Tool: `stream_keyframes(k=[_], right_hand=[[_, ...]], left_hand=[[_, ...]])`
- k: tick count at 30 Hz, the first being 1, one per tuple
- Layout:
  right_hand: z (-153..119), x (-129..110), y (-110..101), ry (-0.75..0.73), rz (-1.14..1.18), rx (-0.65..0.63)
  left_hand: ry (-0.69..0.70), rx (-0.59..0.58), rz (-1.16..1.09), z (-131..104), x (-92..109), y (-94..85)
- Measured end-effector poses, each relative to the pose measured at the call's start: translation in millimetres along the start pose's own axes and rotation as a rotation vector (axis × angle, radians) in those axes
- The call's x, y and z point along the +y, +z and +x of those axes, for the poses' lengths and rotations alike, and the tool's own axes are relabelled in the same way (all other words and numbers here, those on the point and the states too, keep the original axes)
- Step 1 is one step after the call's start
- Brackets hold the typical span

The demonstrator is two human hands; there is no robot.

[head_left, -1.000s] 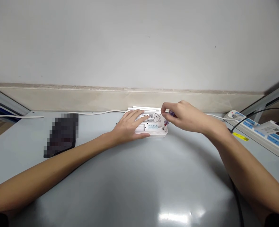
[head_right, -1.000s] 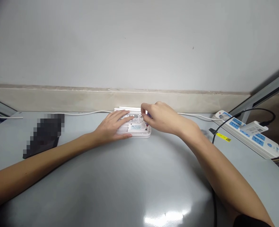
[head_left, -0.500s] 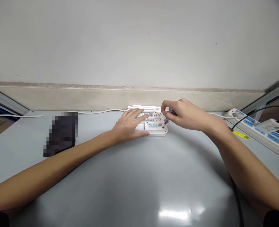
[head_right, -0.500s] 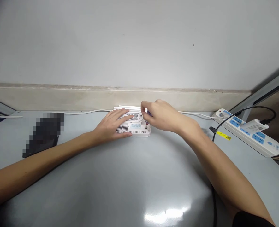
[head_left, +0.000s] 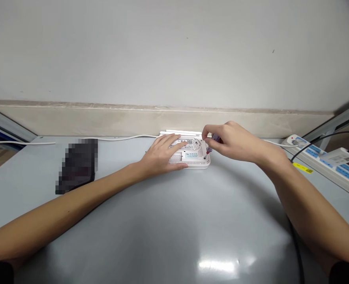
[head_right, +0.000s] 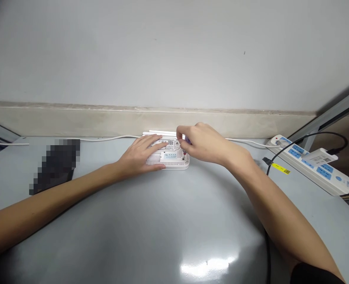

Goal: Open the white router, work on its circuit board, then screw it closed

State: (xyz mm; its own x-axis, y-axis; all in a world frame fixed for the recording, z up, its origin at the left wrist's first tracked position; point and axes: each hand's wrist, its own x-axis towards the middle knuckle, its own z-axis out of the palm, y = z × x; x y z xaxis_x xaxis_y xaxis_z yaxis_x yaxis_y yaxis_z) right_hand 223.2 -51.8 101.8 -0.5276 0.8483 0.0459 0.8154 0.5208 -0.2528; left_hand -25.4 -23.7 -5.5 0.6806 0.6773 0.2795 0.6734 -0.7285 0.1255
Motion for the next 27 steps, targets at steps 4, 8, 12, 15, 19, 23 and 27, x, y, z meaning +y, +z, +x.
stream_keyframes(k=[4, 8, 12, 15, 19, 23, 27], right_hand=[[-1.6, -1.0, -3.8, -0.027, -0.028, -0.033], [-2.1, -1.7, -4.3, 0.000, -0.035, -0.021], [-1.7, -1.6, -2.9, 0.031, -0.047, -0.019], [-1.5, -1.1, -1.9, 0.029, -0.027, -0.010], [-1.8, -0.2, -0.4, 0.013, 0.054, -0.044], [-2.3, 1.3, 1.0, 0.020, 0.092, -0.050], [-1.8, 2.9, 2.4, 0.048, 0.100, -0.035]], left_hand=[[0.005, 0.017, -0.010, -0.2, -0.7, 0.1], [0.004, 0.021, -0.008, -0.2, -0.4, -0.8], [0.010, 0.012, -0.004, -0.1, 0.0, -1.7], [0.002, 0.009, 0.000, -0.5, -0.3, -1.5], [-0.003, 0.002, 0.006, -0.7, -1.1, -1.0], [-0.006, -0.007, 0.010, 0.0, -1.1, -1.0], [-0.002, 0.004, 0.019, -0.3, -1.4, 0.0]])
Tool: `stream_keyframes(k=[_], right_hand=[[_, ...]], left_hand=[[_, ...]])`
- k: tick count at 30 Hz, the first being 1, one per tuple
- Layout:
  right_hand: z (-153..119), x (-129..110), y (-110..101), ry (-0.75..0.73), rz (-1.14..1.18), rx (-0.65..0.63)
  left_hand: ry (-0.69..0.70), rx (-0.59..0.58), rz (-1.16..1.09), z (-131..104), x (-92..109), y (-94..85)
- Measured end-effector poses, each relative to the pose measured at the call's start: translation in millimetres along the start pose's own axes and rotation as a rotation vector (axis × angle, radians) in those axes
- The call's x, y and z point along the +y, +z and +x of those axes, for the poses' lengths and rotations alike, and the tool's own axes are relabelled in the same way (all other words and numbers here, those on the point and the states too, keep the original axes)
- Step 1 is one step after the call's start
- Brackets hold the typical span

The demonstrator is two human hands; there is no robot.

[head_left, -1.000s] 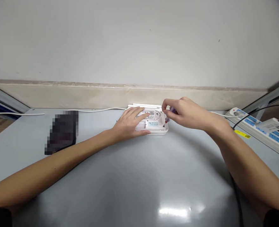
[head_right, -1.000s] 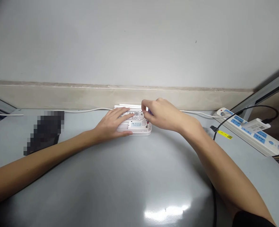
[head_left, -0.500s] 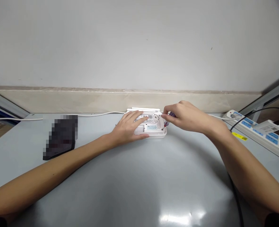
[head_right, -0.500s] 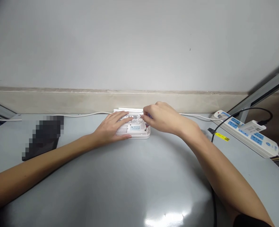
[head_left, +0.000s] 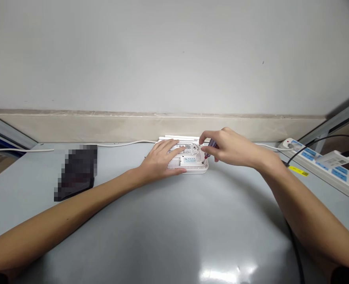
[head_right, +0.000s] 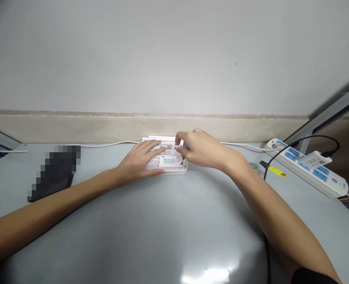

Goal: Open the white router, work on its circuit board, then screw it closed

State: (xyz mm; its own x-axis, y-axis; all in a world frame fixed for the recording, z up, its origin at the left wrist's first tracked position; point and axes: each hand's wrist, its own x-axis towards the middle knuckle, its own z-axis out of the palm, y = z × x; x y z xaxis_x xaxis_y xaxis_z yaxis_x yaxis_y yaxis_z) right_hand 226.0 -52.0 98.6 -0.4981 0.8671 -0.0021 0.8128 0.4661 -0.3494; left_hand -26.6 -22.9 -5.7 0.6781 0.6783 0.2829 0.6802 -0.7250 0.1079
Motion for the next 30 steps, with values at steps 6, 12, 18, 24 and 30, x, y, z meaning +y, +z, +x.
stream_keyframes(k=[6, 12, 18, 24, 30], right_hand=[[1.8, 0.6, 1.6, 0.013, -0.009, 0.015], [2.7, 0.7, 2.1, 0.010, -0.002, 0.027], [2.3, 0.6, 2.3, -0.001, -0.012, 0.035], [2.5, 0.5, 1.7, 0.000, -0.005, 0.037], [2.3, -0.1, 1.7, -0.006, -0.007, 0.042]], left_hand=[[0.006, 0.004, 0.007, -0.7, -0.2, 0.4], [0.015, 0.006, 0.009, 0.0, 0.2, -0.4], [0.009, 0.004, 0.005, 0.1, 0.8, -0.4], [-0.010, -0.012, -0.003, 0.5, 0.7, -0.6], [-0.008, -0.022, -0.001, 0.8, 0.7, -0.9]])
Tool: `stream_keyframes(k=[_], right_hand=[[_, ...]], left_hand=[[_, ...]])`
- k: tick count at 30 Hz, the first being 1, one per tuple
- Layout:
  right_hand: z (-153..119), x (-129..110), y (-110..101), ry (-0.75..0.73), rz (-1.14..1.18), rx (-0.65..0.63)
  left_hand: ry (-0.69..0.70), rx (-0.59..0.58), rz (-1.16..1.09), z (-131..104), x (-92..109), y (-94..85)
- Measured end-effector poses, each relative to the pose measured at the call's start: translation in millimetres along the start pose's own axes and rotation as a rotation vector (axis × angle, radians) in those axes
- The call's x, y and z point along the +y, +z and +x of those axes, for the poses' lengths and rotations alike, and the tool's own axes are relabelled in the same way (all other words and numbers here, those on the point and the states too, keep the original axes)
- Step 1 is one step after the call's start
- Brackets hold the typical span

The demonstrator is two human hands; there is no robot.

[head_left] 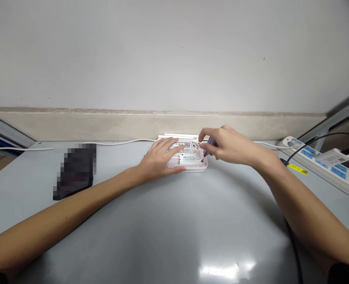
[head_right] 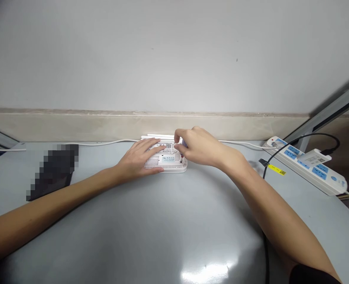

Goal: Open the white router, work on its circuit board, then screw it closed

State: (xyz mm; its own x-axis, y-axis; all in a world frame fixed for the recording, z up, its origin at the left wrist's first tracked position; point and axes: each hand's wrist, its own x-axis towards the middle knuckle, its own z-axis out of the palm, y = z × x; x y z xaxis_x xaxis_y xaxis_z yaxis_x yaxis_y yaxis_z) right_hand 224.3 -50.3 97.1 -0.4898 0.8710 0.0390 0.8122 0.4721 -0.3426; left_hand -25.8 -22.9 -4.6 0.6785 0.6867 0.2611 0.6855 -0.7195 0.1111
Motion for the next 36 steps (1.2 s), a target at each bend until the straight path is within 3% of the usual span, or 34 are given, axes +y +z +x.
stream_keyframes(k=[36], right_hand=[[1.0, -1.5, -0.5, 0.005, -0.038, 0.007]], left_hand=[[-0.006, 0.018, -0.042, -1.1, 0.5, 0.1]])
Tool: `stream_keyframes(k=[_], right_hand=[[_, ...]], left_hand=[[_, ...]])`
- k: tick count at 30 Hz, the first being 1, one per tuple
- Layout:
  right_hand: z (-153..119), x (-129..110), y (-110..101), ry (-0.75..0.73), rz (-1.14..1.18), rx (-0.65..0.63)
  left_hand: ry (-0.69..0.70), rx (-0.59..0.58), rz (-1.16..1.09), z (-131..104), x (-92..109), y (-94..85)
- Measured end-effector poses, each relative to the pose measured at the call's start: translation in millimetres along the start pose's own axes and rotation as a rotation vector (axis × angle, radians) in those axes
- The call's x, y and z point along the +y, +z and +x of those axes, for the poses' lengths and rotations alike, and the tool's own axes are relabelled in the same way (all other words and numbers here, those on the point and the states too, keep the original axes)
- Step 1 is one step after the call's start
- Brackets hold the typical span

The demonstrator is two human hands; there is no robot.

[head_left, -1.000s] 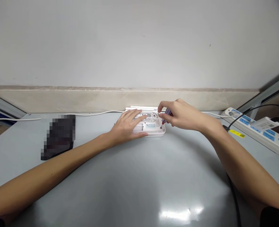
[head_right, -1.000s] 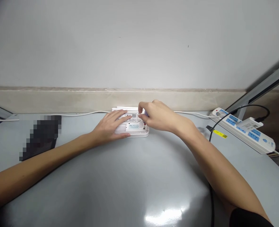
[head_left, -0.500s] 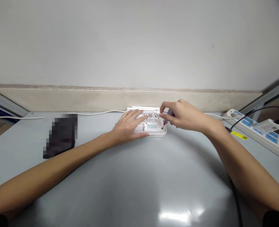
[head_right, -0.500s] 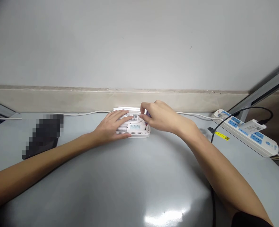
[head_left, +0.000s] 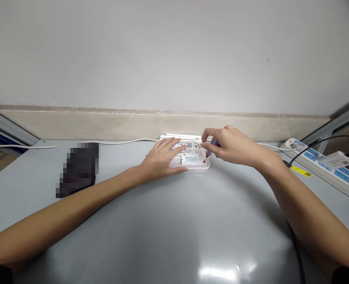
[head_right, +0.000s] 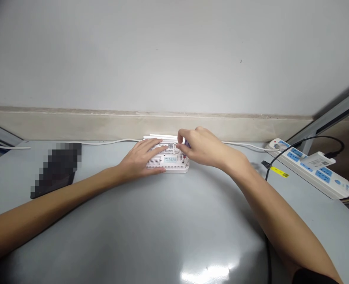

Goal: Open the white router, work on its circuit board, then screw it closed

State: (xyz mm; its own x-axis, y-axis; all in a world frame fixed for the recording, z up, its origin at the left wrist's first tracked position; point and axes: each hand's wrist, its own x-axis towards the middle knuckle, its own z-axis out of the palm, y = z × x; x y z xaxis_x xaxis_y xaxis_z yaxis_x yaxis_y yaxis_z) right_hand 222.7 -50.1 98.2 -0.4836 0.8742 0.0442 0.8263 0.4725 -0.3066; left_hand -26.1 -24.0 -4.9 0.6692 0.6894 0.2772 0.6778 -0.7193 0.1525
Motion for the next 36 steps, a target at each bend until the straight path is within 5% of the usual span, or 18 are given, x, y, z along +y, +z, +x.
stream_keyframes(k=[36], right_hand=[[0.3, -0.3, 0.1, -0.002, -0.003, 0.010]], left_hand=[[0.012, -0.001, 0.024, 0.2, 0.2, -0.7]])
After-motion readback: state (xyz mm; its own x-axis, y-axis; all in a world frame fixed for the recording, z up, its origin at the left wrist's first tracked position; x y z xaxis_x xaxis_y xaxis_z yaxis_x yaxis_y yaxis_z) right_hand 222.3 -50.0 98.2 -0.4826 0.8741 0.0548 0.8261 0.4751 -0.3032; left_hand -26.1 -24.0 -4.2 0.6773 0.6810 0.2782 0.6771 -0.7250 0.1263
